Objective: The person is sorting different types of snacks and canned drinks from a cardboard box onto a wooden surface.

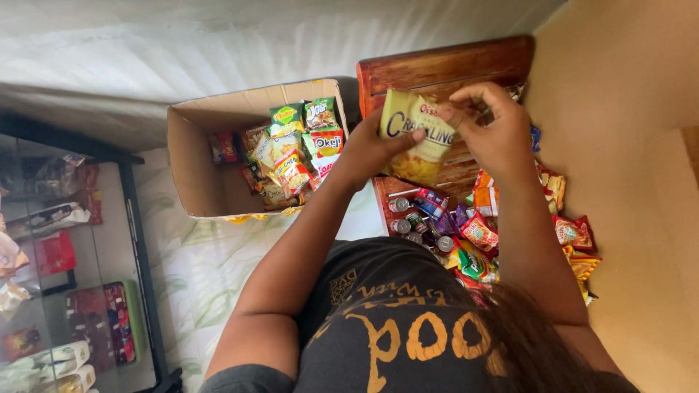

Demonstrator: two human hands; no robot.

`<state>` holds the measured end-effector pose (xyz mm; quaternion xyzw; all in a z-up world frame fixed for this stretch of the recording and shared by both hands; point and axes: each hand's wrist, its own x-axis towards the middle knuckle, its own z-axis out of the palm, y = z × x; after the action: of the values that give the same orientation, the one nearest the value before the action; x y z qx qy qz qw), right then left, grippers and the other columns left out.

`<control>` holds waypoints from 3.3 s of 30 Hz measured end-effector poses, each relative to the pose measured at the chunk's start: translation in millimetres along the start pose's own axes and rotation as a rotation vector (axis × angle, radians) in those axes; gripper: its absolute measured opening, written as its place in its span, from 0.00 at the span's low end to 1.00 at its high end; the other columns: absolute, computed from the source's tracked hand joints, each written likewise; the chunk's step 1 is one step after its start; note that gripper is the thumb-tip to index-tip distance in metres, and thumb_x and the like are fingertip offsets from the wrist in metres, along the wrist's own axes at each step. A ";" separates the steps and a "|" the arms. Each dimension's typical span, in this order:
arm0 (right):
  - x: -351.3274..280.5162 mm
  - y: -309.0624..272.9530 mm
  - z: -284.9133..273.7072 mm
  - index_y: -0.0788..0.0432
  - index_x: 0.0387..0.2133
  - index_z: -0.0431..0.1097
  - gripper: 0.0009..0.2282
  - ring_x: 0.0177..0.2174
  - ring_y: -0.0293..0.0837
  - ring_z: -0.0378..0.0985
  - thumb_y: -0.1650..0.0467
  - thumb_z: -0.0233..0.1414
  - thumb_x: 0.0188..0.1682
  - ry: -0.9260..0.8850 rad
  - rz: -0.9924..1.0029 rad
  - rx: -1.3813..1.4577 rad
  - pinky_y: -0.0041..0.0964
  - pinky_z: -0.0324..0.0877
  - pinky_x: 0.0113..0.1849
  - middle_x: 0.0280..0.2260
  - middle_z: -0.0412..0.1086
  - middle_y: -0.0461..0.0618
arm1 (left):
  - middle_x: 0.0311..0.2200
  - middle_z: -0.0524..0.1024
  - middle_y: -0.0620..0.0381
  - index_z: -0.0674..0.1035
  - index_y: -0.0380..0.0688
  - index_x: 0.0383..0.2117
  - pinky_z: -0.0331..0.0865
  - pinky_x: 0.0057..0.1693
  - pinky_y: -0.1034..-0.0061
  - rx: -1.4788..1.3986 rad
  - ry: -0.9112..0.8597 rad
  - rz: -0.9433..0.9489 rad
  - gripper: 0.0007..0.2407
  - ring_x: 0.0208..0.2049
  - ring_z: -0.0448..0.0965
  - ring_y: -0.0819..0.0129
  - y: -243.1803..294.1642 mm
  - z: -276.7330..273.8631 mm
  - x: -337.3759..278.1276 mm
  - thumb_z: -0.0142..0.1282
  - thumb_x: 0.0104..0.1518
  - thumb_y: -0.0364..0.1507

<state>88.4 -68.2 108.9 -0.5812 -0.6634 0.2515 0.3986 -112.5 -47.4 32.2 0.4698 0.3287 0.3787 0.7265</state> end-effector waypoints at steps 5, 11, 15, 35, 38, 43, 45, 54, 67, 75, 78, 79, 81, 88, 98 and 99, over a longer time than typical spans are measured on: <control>-1.0 46.6 6.6 0.59 0.39 0.77 0.04 0.35 0.31 0.74 0.74 0.61 0.53 -0.028 0.253 0.225 0.26 0.71 0.40 0.35 0.76 0.42 | 0.42 0.82 0.52 0.74 0.37 0.55 0.76 0.48 0.70 0.005 0.061 -0.041 0.27 0.41 0.82 0.68 -1.2 -0.3 -3.4 0.72 0.49 0.32; -3.2 12.8 14.6 0.65 0.39 0.80 0.06 0.36 0.39 0.74 0.78 0.66 0.51 0.164 -0.179 -0.266 0.33 0.69 0.39 0.35 0.73 0.50 | 0.48 0.79 0.53 0.66 0.37 0.59 0.76 0.56 0.71 -0.086 -0.059 0.087 0.35 0.49 0.80 0.68 -26.0 -2.0 -0.7 0.76 0.43 0.25; 5.1 26.6 20.6 0.62 0.43 0.75 0.10 0.36 0.37 0.77 0.75 0.64 0.50 0.180 0.153 0.364 0.30 0.73 0.39 0.34 0.76 0.45 | 0.48 0.81 0.50 0.71 0.35 0.55 0.77 0.57 0.69 -0.153 -0.030 -0.018 0.30 0.49 0.82 0.66 -29.7 -9.1 1.1 0.74 0.44 0.23; -14.1 53.3 46.2 0.65 0.46 0.75 0.09 0.38 0.35 0.78 0.72 0.58 0.55 -0.064 0.421 0.675 0.30 0.74 0.43 0.40 0.78 0.47 | 0.48 0.81 0.52 0.70 0.38 0.57 0.78 0.55 0.70 -0.247 0.042 0.026 0.30 0.48 0.82 0.67 -23.1 -21.8 -14.9 0.74 0.47 0.27; -24.4 68.2 50.7 0.66 0.46 0.75 0.09 0.37 0.36 0.76 0.73 0.60 0.56 -0.087 0.368 0.596 0.31 0.73 0.41 0.39 0.77 0.49 | 0.46 0.81 0.54 0.71 0.41 0.56 0.75 0.50 0.70 -0.214 0.110 0.028 0.27 0.43 0.80 0.69 -5.8 -28.0 -22.9 0.72 0.49 0.29; -20.2 27.7 52.5 0.63 0.45 0.76 0.09 0.38 0.35 0.77 0.73 0.58 0.53 -0.145 0.469 0.773 0.30 0.73 0.41 0.40 0.77 0.45 | 0.39 0.84 0.53 0.81 0.38 0.47 0.73 0.40 0.72 -0.118 0.229 -0.044 0.18 0.32 0.79 0.70 2.3 -44.0 -17.1 0.68 0.54 0.35; -15.8 15.1 51.1 0.60 0.40 0.76 0.08 0.39 0.36 0.80 0.71 0.57 0.50 -0.086 0.591 0.911 0.33 0.77 0.44 0.38 0.79 0.43 | 0.36 0.85 0.54 0.83 0.37 0.41 0.78 0.44 0.78 -0.149 0.222 -0.004 0.16 0.34 0.84 0.75 0.7 -44.5 -15.6 0.69 0.52 0.35; -18.4 49.1 61.8 0.65 0.41 0.77 0.08 0.37 0.34 0.74 0.70 0.58 0.58 0.008 0.309 0.655 0.30 0.70 0.45 0.38 0.77 0.46 | 0.33 0.84 0.52 0.81 0.32 0.43 0.77 0.40 0.77 -0.543 0.228 -0.048 0.15 0.31 0.83 0.72 -7.3 -37.4 -6.6 0.66 0.55 0.31; -5.9 41.2 78.4 0.63 0.38 0.77 0.05 0.31 0.32 0.74 0.72 0.60 0.56 0.087 0.305 0.521 0.28 0.70 0.35 0.32 0.77 0.43 | 0.40 0.81 0.50 0.73 0.33 0.54 0.73 0.40 0.76 -0.251 0.445 0.092 0.23 0.38 0.80 0.71 -12.6 -36.2 -11.2 0.67 0.56 0.34; -14.5 8.3 83.6 0.65 0.48 0.74 0.10 0.41 0.38 0.78 0.72 0.59 0.57 0.025 0.061 0.244 0.32 0.75 0.44 0.42 0.76 0.50 | 0.62 0.65 0.41 0.56 0.42 0.68 0.66 0.65 0.63 0.026 0.220 0.290 0.39 0.63 0.66 0.57 -55.3 -25.9 -13.4 0.73 0.55 0.37; -17.4 -17.2 83.5 0.62 0.47 0.76 0.12 0.44 0.42 0.82 0.68 0.48 0.58 -0.212 0.355 0.737 0.36 0.79 0.47 0.47 0.77 0.50 | 0.56 0.73 0.44 0.63 0.38 0.63 0.75 0.59 0.64 -0.268 0.185 0.227 0.32 0.56 0.76 0.59 -62.2 -17.8 -13.5 0.69 0.56 0.36; -17.2 -4.2 84.2 0.62 0.47 0.76 0.12 0.44 0.42 0.82 0.68 0.48 0.58 -0.218 0.351 0.741 0.36 0.79 0.47 0.47 0.77 0.50 | 0.56 0.73 0.44 0.63 0.38 0.63 0.75 0.59 0.64 -0.265 0.191 0.232 0.32 0.56 0.76 0.59 -61.7 -21.0 -12.8 0.69 0.56 0.36; -20.9 22.0 84.1 0.62 0.50 0.74 0.08 0.49 0.44 0.78 0.76 0.55 0.60 0.007 0.058 0.562 0.39 0.79 0.50 0.53 0.73 0.53 | 0.49 0.78 0.46 0.70 0.33 0.58 0.78 0.52 0.64 -0.530 0.259 0.113 0.26 0.48 0.81 0.59 -63.0 -24.1 -14.0 0.66 0.57 0.33; -28.7 25.9 53.7 0.60 0.63 0.64 0.24 0.59 0.41 0.68 0.84 0.53 0.53 -0.394 0.274 0.765 0.38 0.66 0.60 0.60 0.65 0.49 | 0.45 0.80 0.48 0.73 0.33 0.53 0.79 0.47 0.62 -0.645 0.205 -0.037 0.21 0.43 0.83 0.60 -35.5 -37.1 -26.0 0.64 0.56 0.31; -35.2 6.7 41.0 0.61 0.71 0.52 0.31 0.64 0.44 0.63 0.83 0.53 0.54 -0.341 0.222 0.667 0.36 0.62 0.63 0.68 0.58 0.53 | 0.57 0.73 0.39 0.46 0.52 0.70 0.77 0.58 0.63 -0.267 0.135 0.180 0.42 0.56 0.78 0.57 -20.5 -48.4 -55.8 0.68 0.54 0.24; -33.3 4.7 42.7 0.61 0.71 0.52 0.31 0.64 0.43 0.63 0.83 0.53 0.54 -0.338 0.205 0.685 0.35 0.63 0.63 0.69 0.57 0.52 | 0.58 0.72 0.37 0.44 0.56 0.72 0.76 0.59 0.63 -0.263 0.074 0.181 0.44 0.57 0.78 0.56 -19.2 -50.8 -60.4 0.68 0.55 0.22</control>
<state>56.3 -94.1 73.5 -0.4282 -0.5359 0.5888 0.4275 -180.3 -82.5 4.3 0.3839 0.2593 0.4993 0.7322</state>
